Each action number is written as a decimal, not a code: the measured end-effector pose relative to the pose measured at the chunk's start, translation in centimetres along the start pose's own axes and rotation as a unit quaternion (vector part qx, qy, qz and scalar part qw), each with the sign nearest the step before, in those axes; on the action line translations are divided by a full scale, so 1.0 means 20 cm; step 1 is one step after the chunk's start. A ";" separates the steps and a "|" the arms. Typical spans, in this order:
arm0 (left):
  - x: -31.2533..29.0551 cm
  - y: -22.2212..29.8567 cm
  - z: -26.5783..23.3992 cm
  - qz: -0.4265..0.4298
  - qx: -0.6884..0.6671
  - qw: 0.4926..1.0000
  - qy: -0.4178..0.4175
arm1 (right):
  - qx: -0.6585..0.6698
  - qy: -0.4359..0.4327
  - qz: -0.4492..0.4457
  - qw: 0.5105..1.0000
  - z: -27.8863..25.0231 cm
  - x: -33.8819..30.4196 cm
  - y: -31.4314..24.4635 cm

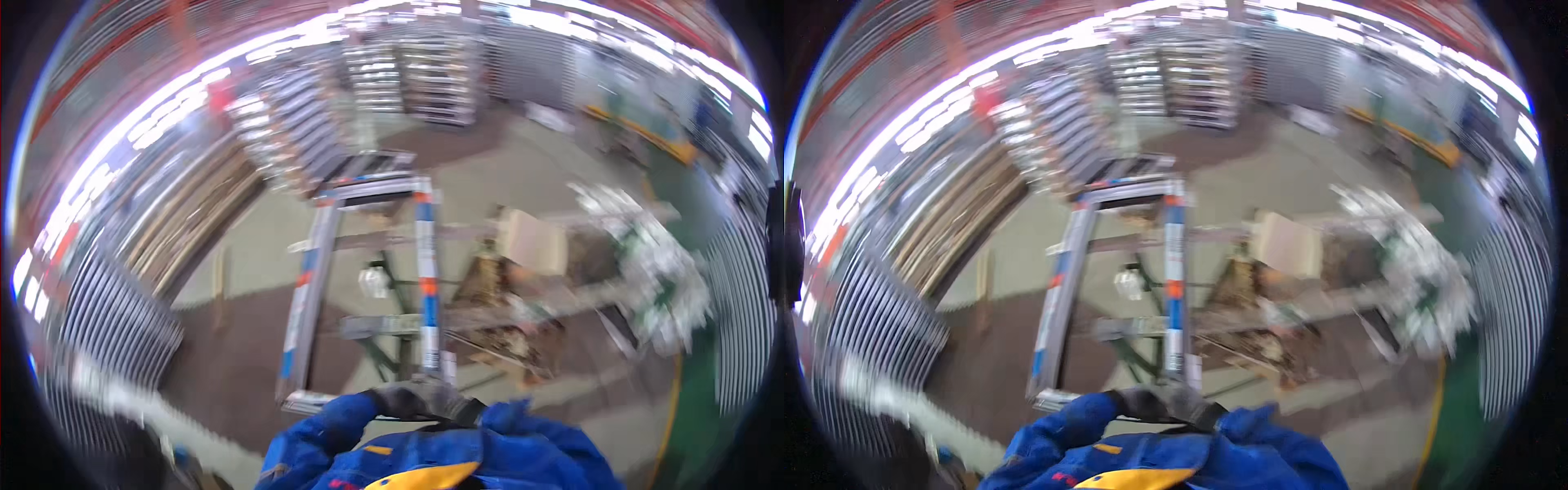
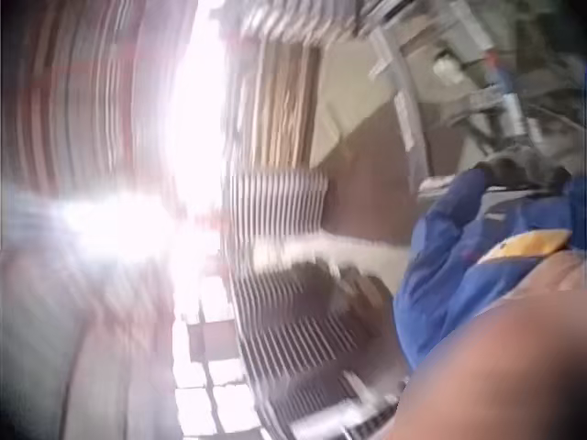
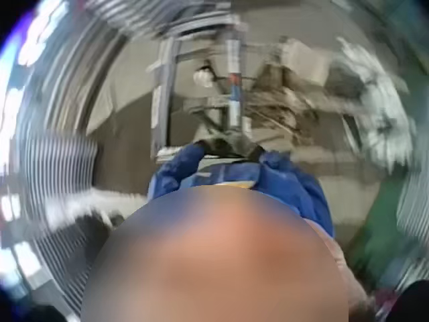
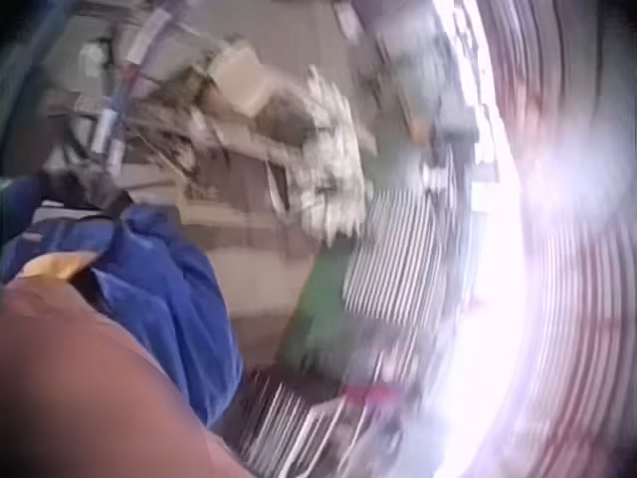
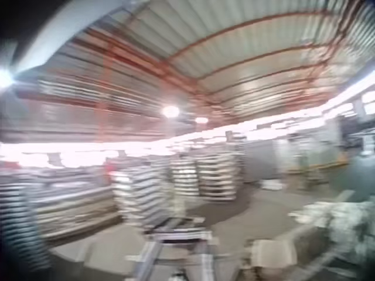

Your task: Applying protective padding and adhesive tape to the edges and corners of a large metal window frame for transport.

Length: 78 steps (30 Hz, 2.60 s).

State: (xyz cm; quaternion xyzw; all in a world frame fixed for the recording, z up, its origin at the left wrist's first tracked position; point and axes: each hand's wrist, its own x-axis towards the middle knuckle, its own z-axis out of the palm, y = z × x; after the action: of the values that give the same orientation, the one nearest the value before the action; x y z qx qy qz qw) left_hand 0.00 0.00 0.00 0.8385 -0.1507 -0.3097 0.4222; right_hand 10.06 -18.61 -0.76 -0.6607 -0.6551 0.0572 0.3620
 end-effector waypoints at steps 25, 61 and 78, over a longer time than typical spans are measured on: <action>0.10 0.01 -0.11 0.054 0.128 0.980 0.143 | 0.031 -0.025 -0.002 0.999 0.05 0.08 0.19; 0.00 0.13 -0.12 -0.155 0.124 0.979 0.048 | 0.205 -0.095 0.404 0.886 -0.48 0.04 -0.27; -0.01 0.16 -0.10 -0.123 0.135 0.982 0.045 | 0.020 -0.263 0.356 0.897 -0.27 -0.08 -0.06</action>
State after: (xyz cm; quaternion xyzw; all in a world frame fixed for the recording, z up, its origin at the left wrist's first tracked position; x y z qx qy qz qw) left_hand 1.11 -0.54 3.56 0.9129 -0.0678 -0.2984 0.2703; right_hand 11.88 -22.38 3.17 -0.8033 -0.4464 0.3667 0.1450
